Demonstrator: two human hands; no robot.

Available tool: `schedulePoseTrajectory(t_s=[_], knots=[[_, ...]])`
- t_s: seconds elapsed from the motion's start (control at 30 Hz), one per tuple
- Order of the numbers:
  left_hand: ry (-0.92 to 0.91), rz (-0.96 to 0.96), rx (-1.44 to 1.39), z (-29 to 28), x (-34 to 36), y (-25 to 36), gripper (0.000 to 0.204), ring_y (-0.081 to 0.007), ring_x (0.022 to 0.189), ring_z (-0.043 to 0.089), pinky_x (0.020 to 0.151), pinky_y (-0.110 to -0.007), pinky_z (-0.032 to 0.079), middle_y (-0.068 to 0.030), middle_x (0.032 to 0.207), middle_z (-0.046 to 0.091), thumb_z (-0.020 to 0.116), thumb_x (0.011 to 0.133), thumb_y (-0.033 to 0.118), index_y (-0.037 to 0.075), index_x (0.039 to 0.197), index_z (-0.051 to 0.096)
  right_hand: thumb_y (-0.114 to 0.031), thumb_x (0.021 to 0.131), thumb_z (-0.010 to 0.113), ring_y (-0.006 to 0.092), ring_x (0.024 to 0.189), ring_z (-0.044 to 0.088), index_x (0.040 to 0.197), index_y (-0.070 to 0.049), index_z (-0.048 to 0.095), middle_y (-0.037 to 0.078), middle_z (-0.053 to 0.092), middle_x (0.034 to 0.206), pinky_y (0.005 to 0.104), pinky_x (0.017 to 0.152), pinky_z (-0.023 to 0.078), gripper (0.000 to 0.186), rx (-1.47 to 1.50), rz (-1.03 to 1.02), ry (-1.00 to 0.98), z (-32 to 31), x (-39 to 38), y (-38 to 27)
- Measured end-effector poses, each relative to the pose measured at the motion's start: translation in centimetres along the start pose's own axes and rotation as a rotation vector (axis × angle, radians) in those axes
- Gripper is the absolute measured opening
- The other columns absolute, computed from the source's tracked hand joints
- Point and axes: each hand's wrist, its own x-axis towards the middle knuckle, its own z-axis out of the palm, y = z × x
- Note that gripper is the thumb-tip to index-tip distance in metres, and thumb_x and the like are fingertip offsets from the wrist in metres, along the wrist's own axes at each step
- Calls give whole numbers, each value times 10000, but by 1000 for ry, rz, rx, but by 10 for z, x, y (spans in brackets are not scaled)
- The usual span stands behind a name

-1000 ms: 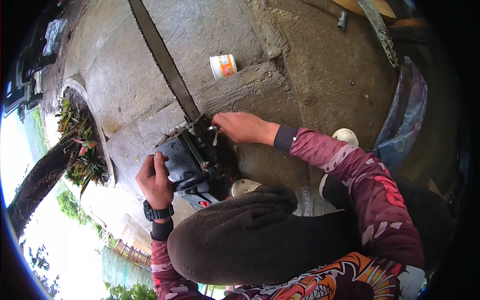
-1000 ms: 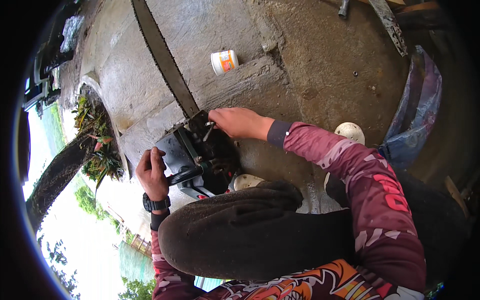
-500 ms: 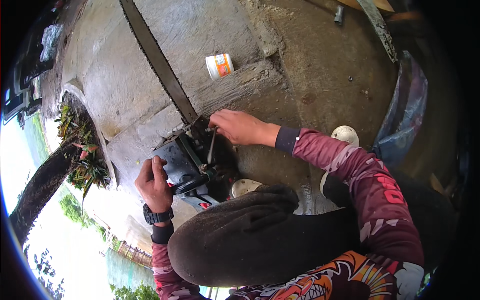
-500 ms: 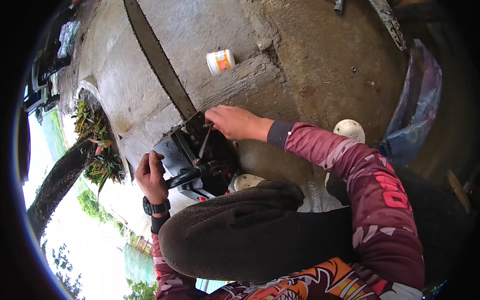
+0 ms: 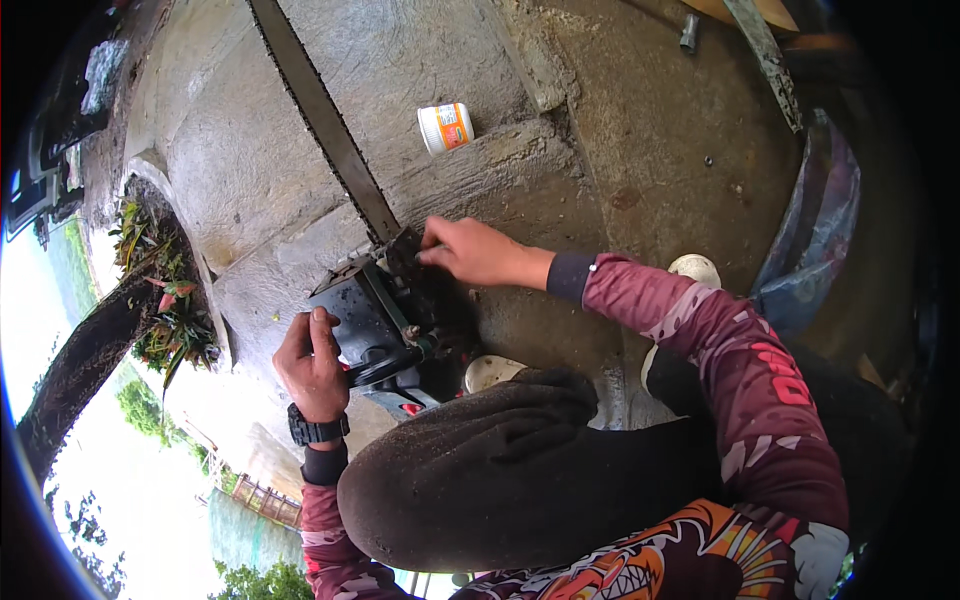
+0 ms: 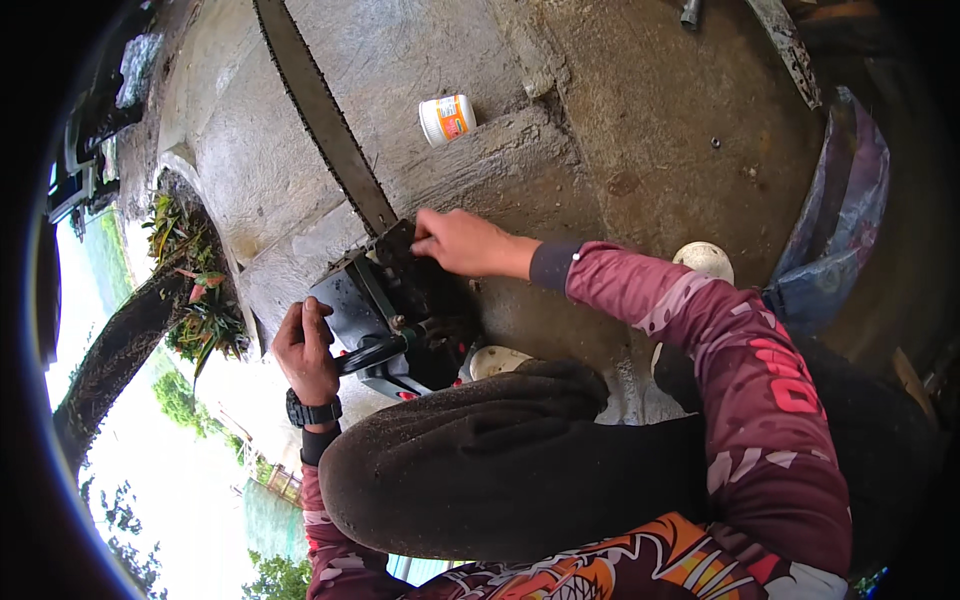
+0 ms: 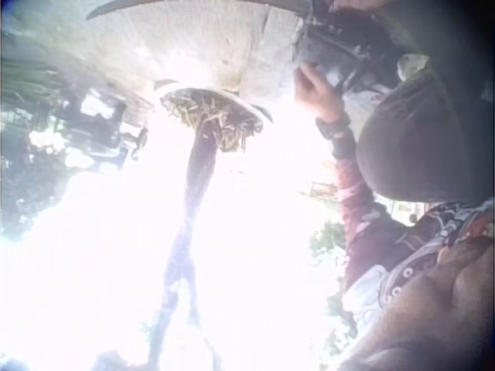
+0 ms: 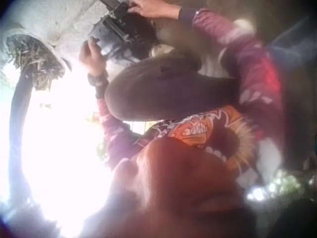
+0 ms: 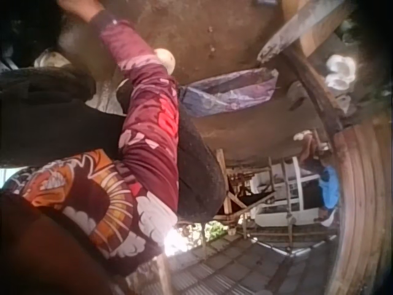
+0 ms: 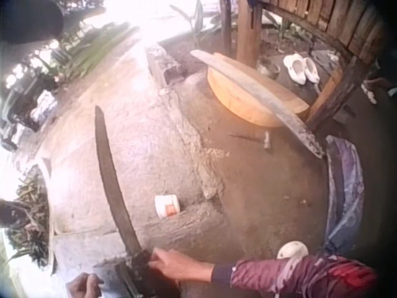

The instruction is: The person tightens a screw on a chainsaw casing with a T-handle wrench and adjusts the tension of the chain by hand.

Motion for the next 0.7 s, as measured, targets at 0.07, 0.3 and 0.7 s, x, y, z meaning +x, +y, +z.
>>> schedulePoseTrajectory(t_s=[0.07, 0.3, 0.7], knots=[[-6, 6, 35, -1, 0, 6, 356, -63, 523, 420, 498, -254, 313, 2, 554, 480, 562, 1017, 243, -33, 809, 649, -263, 961, 615, 362, 724, 640, 953, -19, 557, 147, 658, 781, 396, 690, 529, 251, 275, 358, -114, -6, 16, -7], [-23, -32, -21, -3, 0, 1, 356, -63, 533, 418, 504, -254, 315, -1, 558, 482, 564, 1016, 241, -35, 807, 646, -240, 981, 594, 333, 722, 636, 991, 6, 524, 150, 645, 864, 430, 689, 511, 256, -53, 110, -91, -17, -3, -3], [-26, -26, -30, 1, 0, 1, 349, -56, 532, 406, 502, -250, 303, 13, 557, 474, 566, 1020, 237, -37, 821, 653, -127, 873, 593, 297, 931, 610, 1026, -44, 542, 114, 594, 995, 397, 816, 518, 181, -457, -520, -28, -12, -4, 13]])
